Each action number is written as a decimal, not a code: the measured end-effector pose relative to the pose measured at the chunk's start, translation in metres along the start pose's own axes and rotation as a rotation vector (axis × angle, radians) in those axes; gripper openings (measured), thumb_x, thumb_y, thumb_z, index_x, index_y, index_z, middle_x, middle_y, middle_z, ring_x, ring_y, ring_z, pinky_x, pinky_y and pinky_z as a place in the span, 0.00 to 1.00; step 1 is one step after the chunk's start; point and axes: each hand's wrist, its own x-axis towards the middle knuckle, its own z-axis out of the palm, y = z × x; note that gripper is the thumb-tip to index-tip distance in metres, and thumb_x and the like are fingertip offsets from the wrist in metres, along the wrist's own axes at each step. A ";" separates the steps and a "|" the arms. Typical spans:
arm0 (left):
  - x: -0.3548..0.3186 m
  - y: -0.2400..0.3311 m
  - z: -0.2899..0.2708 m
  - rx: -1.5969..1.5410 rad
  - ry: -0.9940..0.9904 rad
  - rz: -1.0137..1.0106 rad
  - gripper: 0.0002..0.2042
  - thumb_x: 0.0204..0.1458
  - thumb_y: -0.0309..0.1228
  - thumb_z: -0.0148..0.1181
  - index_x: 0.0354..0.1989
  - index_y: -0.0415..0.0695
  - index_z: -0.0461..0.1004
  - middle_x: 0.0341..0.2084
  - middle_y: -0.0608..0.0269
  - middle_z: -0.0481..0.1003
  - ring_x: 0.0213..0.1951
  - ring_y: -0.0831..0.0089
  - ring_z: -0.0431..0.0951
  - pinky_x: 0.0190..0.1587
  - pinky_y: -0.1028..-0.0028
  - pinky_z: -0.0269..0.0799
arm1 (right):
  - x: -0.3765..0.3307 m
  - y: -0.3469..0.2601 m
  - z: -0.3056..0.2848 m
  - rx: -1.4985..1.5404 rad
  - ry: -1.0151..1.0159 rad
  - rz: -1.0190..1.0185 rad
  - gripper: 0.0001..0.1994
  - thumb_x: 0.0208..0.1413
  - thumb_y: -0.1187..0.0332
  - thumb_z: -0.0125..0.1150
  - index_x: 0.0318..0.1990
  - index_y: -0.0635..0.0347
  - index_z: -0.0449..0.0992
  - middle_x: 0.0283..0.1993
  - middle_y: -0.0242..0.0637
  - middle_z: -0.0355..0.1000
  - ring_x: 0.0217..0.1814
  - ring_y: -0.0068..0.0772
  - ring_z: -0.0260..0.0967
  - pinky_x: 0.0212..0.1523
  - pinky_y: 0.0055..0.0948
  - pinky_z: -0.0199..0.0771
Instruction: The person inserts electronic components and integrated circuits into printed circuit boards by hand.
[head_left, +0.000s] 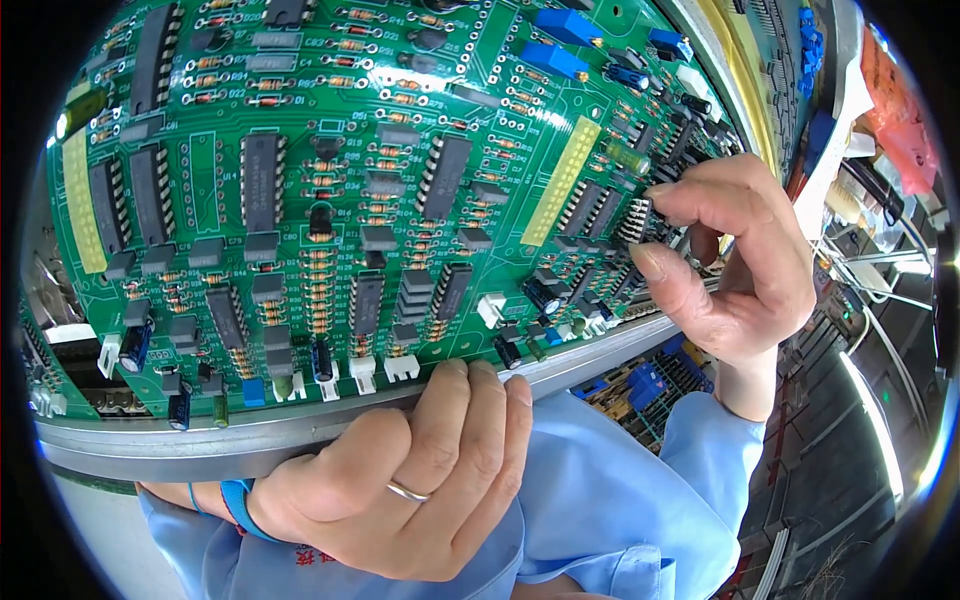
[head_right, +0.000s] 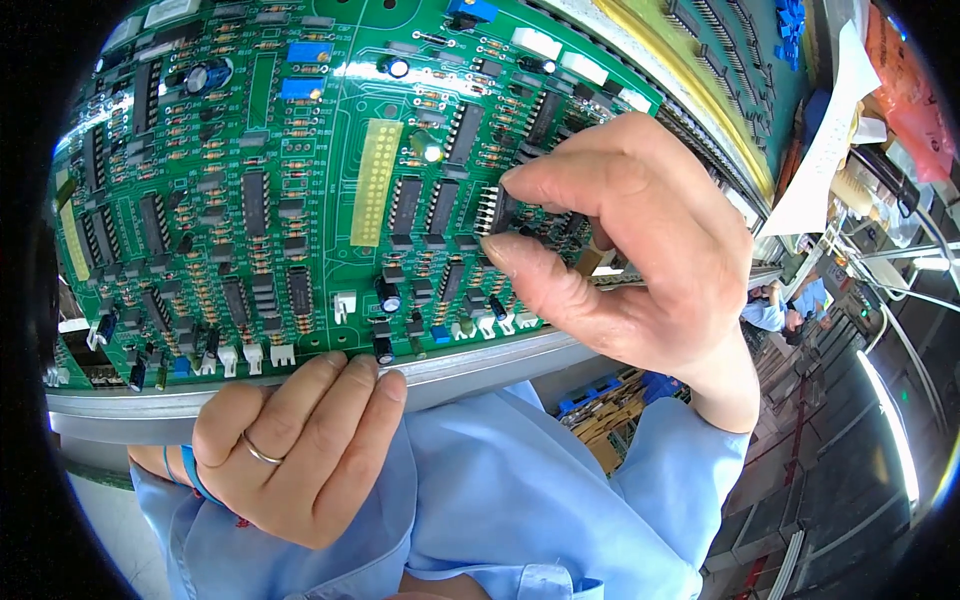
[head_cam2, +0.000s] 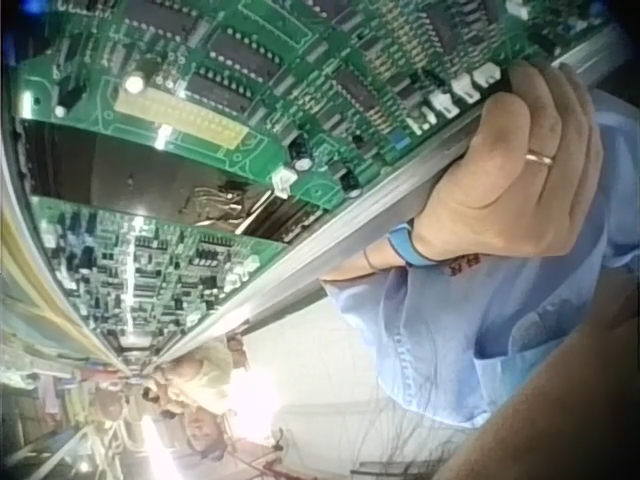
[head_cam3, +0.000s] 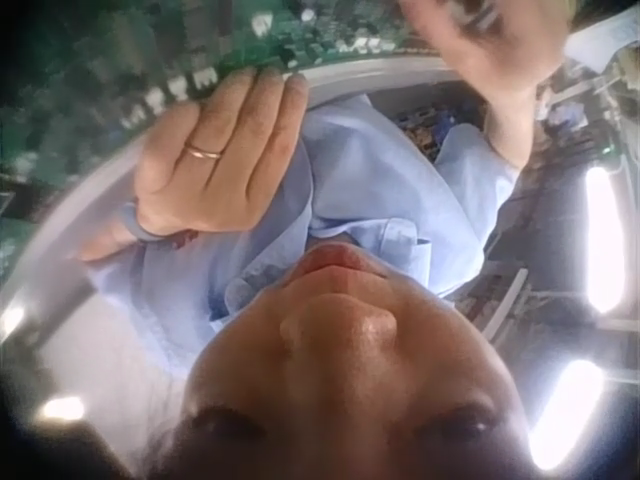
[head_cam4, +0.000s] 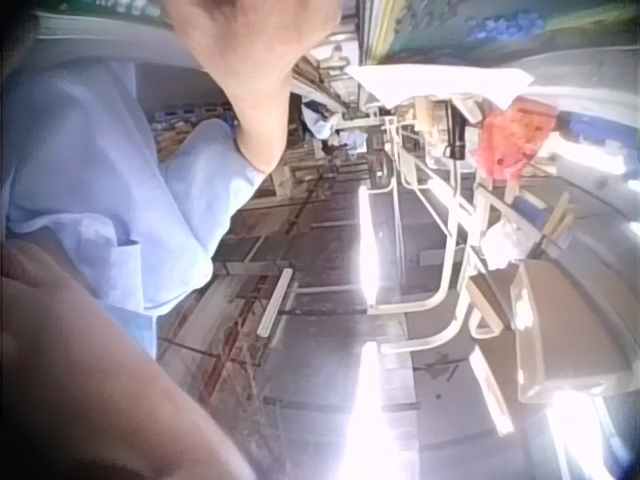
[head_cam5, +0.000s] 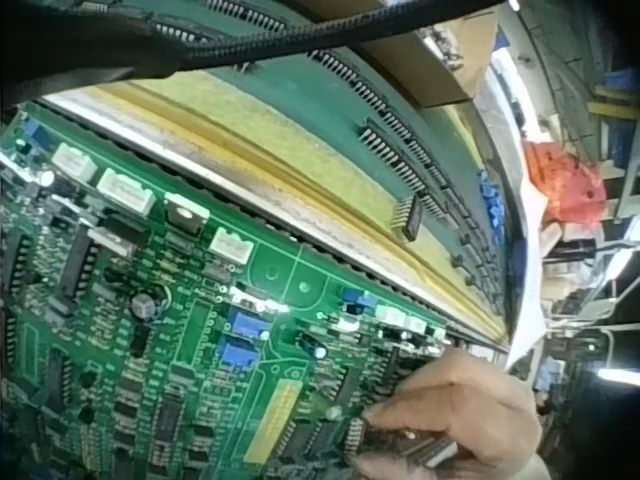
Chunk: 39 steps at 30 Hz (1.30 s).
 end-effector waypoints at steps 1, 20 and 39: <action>0.000 0.000 -0.001 0.003 0.000 -0.001 0.11 0.37 0.32 0.61 0.30 0.44 0.82 0.26 0.66 0.80 0.31 0.74 0.79 0.33 0.73 0.56 | 0.001 -0.001 0.000 -0.033 -0.002 -0.036 0.16 0.43 0.71 0.73 0.38 0.70 0.77 0.36 0.41 0.72 0.24 0.19 0.59 0.21 0.17 0.54; 0.002 0.002 0.002 0.022 0.015 0.022 0.11 0.37 0.32 0.61 0.30 0.44 0.82 0.26 0.66 0.81 0.31 0.75 0.80 0.32 0.74 0.55 | 0.003 -0.014 0.005 -0.151 0.020 0.022 0.15 0.41 0.74 0.74 0.36 0.68 0.75 0.34 0.39 0.72 0.21 0.18 0.59 0.20 0.17 0.56; -0.001 -0.002 -0.004 -0.022 -0.021 0.005 0.09 0.39 0.29 0.62 0.31 0.44 0.83 0.28 0.65 0.81 0.31 0.75 0.81 0.32 0.76 0.56 | 0.018 -0.041 0.005 -0.353 0.007 0.131 0.13 0.38 0.73 0.74 0.32 0.62 0.76 0.27 0.32 0.69 0.19 0.20 0.61 0.17 0.18 0.61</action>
